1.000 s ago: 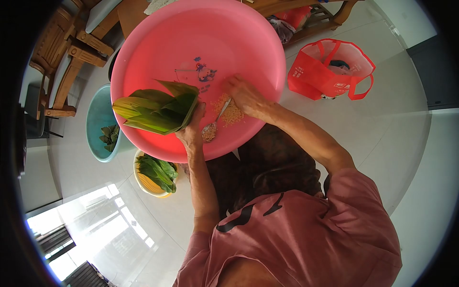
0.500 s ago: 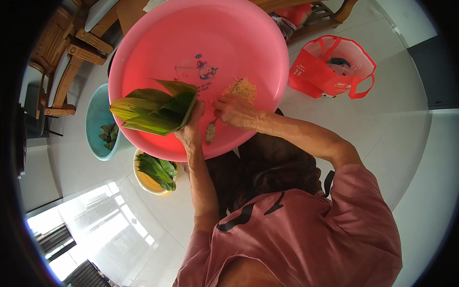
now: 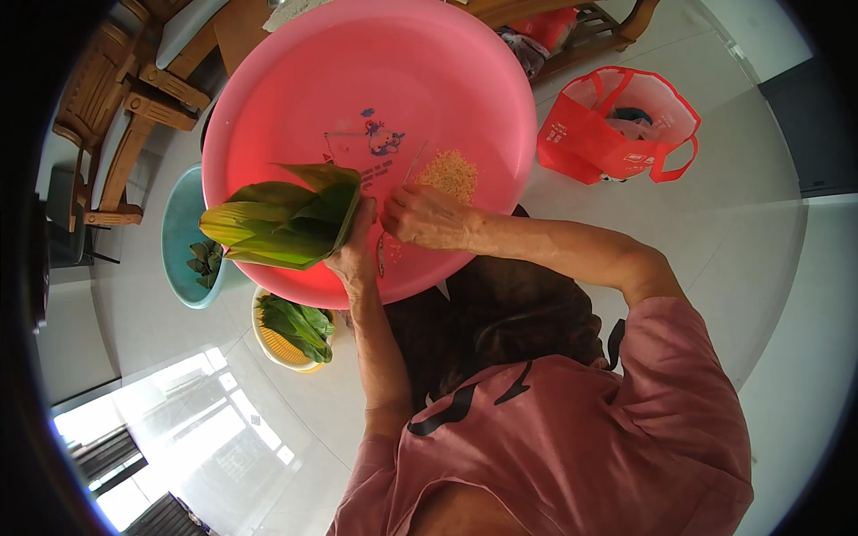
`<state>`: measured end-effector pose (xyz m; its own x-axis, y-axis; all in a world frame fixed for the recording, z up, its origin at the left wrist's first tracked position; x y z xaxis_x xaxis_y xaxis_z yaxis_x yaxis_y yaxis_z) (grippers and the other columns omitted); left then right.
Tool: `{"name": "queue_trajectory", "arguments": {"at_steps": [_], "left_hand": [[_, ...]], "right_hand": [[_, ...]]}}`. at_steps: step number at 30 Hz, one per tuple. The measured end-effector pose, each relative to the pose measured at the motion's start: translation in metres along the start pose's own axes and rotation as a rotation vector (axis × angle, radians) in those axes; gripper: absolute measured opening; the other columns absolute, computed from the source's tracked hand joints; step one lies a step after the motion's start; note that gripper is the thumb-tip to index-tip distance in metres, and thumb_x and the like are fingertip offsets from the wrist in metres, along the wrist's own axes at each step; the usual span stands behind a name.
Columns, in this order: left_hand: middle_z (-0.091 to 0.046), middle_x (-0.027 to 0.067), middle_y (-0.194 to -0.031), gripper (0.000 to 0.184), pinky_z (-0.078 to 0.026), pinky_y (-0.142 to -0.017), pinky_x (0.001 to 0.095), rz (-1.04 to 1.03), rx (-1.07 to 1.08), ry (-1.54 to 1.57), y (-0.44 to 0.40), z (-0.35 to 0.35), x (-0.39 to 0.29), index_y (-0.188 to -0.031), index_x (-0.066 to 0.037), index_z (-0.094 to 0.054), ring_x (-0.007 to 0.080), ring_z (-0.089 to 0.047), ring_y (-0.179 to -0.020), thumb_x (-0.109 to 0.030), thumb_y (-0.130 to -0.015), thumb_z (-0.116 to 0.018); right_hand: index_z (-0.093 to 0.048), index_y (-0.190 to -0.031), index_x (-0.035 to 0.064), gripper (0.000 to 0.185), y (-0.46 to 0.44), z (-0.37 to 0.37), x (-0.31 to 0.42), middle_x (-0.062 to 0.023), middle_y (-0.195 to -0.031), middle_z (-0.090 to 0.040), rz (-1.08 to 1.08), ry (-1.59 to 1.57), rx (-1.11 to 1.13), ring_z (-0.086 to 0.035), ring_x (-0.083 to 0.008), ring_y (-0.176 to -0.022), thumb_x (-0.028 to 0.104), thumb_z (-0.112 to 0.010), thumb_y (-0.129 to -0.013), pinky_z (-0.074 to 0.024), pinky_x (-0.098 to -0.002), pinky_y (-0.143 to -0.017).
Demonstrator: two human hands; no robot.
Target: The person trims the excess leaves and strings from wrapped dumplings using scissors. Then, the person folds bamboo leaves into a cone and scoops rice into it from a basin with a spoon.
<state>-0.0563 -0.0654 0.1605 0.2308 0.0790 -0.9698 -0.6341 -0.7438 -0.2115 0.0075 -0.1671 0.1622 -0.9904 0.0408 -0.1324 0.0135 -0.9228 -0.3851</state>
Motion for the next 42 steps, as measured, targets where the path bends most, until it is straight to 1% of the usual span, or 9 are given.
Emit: {"name": "queue_trajectory", "arguments": {"at_steps": [5,11,14,19,25,29,31,37,42], "left_hand": [[-0.061,0.0041,-0.078,0.017,-0.046,-0.062,0.0261,-0.099,-0.020,-0.041,0.000,-0.001,-0.004,-0.086,0.001,-0.062,0.0128,-0.055,-0.067,0.004,-0.069,-0.067],[-0.063,0.0057,-0.080,0.020,-0.046,-0.066,0.0279,0.119,-0.007,0.000,0.002,0.001,-0.003,-0.085,0.002,-0.063,0.0153,-0.057,-0.071,0.003,-0.068,-0.072],[-0.063,0.0057,-0.080,0.019,-0.046,-0.066,0.0278,-0.011,0.031,-0.036,-0.001,0.002,-0.001,-0.085,0.002,-0.063,0.0152,-0.057,-0.070,0.003,-0.069,-0.071],[-0.063,0.0055,-0.079,0.017,-0.046,-0.066,0.0276,0.036,-0.003,0.014,-0.001,0.000,-0.001,-0.083,0.002,-0.063,0.0150,-0.057,-0.069,0.003,-0.069,-0.071],[-0.061,0.0043,-0.076,0.014,-0.045,-0.062,0.0259,-0.005,-0.017,-0.008,-0.004,0.000,-0.008,-0.084,0.001,-0.063,0.0131,-0.055,-0.066,0.005,-0.070,-0.066],[-0.060,0.0040,-0.077,0.016,-0.045,-0.061,0.0249,-0.067,-0.028,-0.033,-0.006,0.002,-0.004,-0.087,0.001,-0.062,0.0121,-0.055,-0.065,0.004,-0.071,-0.064],[-0.062,0.0044,-0.077,0.016,-0.045,-0.064,0.0266,-0.053,-0.046,-0.020,-0.007,0.004,-0.007,-0.083,0.001,-0.063,0.0135,-0.055,-0.068,0.003,-0.068,-0.069],[-0.062,0.0039,-0.078,0.018,-0.046,-0.066,0.0265,0.049,-0.032,0.059,-0.008,0.003,-0.017,-0.084,0.001,-0.063,0.0137,-0.055,-0.069,0.003,-0.067,-0.071],[-0.062,0.0039,-0.079,0.019,-0.047,-0.064,0.0256,0.064,-0.010,0.038,-0.009,0.002,-0.013,-0.086,0.001,-0.063,0.0129,-0.056,-0.070,0.004,-0.068,-0.070]], "right_hand": [[-0.056,-0.069,0.0078,0.008,-0.007,-0.008,-0.002,-0.0033,-0.068,-0.054,-0.019,-0.033,0.041,-0.054,-0.0180,-0.071,0.016,-0.056,-0.066,-0.0464,-0.0291,-0.062],[-0.056,-0.069,0.0062,0.009,0.004,-0.023,0.002,-0.0041,-0.072,-0.052,-0.089,-0.114,0.035,-0.053,-0.0180,-0.072,0.013,-0.057,-0.064,-0.0473,-0.0290,-0.062],[-0.056,-0.071,0.0065,0.010,0.000,-0.009,0.000,-0.0043,-0.073,-0.052,-0.091,-0.078,0.038,-0.054,-0.0184,-0.072,0.014,-0.057,-0.064,-0.0480,-0.0292,-0.061],[-0.058,-0.072,0.0069,0.011,0.004,-0.020,-0.010,-0.0048,-0.073,-0.053,-0.146,-0.067,0.093,-0.055,-0.0180,-0.073,0.014,-0.058,-0.064,-0.0472,-0.0286,-0.061],[-0.059,-0.074,0.0072,0.013,0.003,0.003,-0.002,-0.0032,-0.070,-0.051,-0.056,-0.032,-0.055,-0.052,-0.0169,-0.074,0.014,-0.058,-0.063,-0.0442,-0.0287,-0.064],[-0.059,-0.076,0.0073,0.013,0.000,0.005,-0.012,-0.0031,-0.072,-0.051,-0.007,-0.042,-0.045,-0.052,-0.0176,-0.072,0.013,-0.057,-0.064,-0.0440,-0.0305,-0.065],[-0.060,-0.079,0.0075,0.014,-0.003,0.012,-0.020,-0.0034,-0.074,-0.052,-0.011,-0.046,-0.037,-0.053,-0.0184,-0.073,0.013,-0.057,-0.066,-0.0444,-0.0312,-0.065],[-0.057,-0.082,0.0093,0.014,-0.006,-0.004,-0.044,-0.0025,-0.077,-0.052,-0.054,-0.045,0.172,-0.055,-0.0173,-0.075,0.012,-0.056,-0.069,-0.0454,-0.0295,-0.064],[-0.057,-0.080,0.0087,0.011,0.005,-0.003,-0.040,-0.0024,-0.077,-0.052,0.117,-0.038,0.108,-0.055,-0.0159,-0.074,0.013,-0.057,-0.069,-0.0453,-0.0287,-0.062]]}}
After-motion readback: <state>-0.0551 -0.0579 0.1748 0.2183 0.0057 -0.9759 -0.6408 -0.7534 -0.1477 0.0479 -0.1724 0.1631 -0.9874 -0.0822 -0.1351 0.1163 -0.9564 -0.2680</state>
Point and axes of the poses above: each hand's wrist, its own y-axis away from the middle knuckle, its own z-axis out of the back of the hand, x = y × z, the point moved 4 cm from there along -y, towards the middle knuckle
